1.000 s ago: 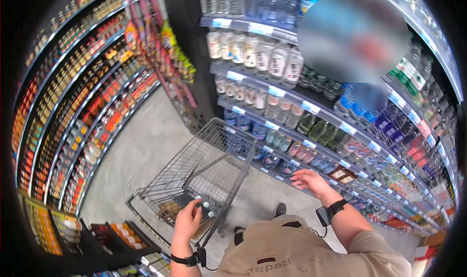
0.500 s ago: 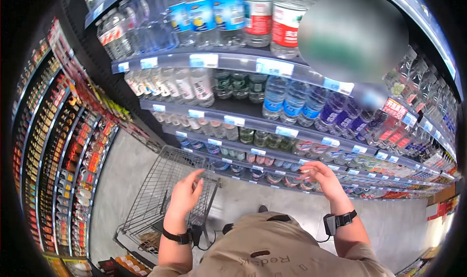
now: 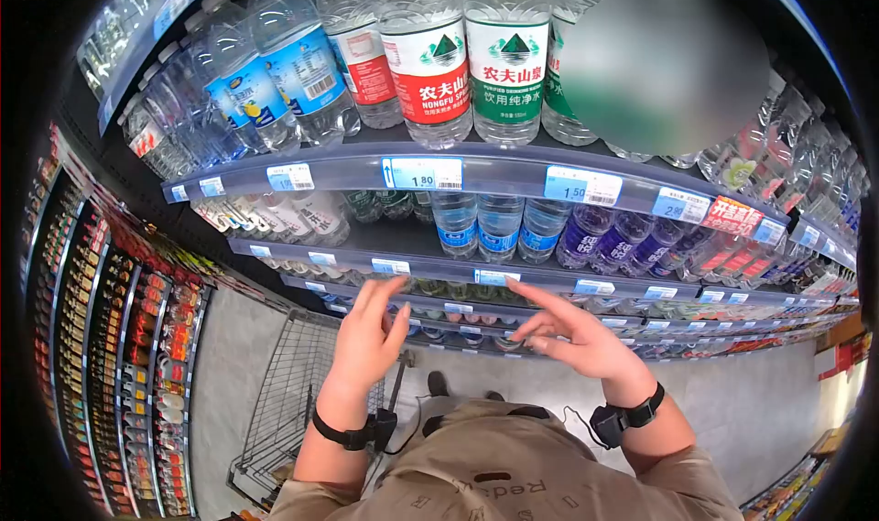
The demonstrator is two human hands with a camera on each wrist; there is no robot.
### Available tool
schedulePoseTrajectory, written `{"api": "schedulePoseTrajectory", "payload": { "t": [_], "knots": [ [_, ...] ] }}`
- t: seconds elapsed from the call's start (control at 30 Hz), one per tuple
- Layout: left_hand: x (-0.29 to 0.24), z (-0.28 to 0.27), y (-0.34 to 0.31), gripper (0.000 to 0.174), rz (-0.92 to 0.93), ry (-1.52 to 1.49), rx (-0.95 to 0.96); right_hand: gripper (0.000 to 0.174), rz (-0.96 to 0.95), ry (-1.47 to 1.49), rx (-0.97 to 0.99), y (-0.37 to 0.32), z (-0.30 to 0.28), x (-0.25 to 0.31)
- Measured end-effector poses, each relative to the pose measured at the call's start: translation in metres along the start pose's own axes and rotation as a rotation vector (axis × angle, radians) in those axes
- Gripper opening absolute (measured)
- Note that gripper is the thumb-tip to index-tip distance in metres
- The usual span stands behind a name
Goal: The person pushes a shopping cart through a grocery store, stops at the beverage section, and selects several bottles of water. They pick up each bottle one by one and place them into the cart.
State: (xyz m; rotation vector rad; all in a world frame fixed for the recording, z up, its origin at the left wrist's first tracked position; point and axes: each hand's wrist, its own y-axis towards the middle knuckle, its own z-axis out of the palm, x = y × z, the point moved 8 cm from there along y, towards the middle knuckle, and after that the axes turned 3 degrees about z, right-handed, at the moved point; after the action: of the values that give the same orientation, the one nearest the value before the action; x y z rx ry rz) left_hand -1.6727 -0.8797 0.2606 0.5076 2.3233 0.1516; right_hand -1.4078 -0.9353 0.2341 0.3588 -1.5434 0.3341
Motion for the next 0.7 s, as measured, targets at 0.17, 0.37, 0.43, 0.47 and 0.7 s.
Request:
{"api": "schedulePoseTrajectory", "payload": {
  "t": [0.17,0.37,0.43,0.47,0.7],
  "knots": [
    [-0.01,-0.011,0.051,0.041,0.158,-0.113,-0.123,0.083,-0.053,-0.045,0.016,0.044,0.007,0.023],
    [-0.003,-0.008,0.111,0.047,0.154,-0.16,-0.061,0.087,-0.088,-0.138,-0.077,0.082,0.003,0.038],
    [0.009,0.001,0.125,0.039,0.268,-0.023,-0.016,0.085,-0.146,-0.085,-0.099,0.091,-0.002,0.036],
    [0.014,0.004,0.132,0.039,0.278,-0.035,-0.007,0.083,-0.119,-0.084,-0.095,0.095,-0.005,0.036],
    [-0.004,0.02,0.159,0.024,0.565,-0.128,0.112,0.082,-0.156,-0.214,-0.121,0.102,-0.004,0.045]
  ]
}}
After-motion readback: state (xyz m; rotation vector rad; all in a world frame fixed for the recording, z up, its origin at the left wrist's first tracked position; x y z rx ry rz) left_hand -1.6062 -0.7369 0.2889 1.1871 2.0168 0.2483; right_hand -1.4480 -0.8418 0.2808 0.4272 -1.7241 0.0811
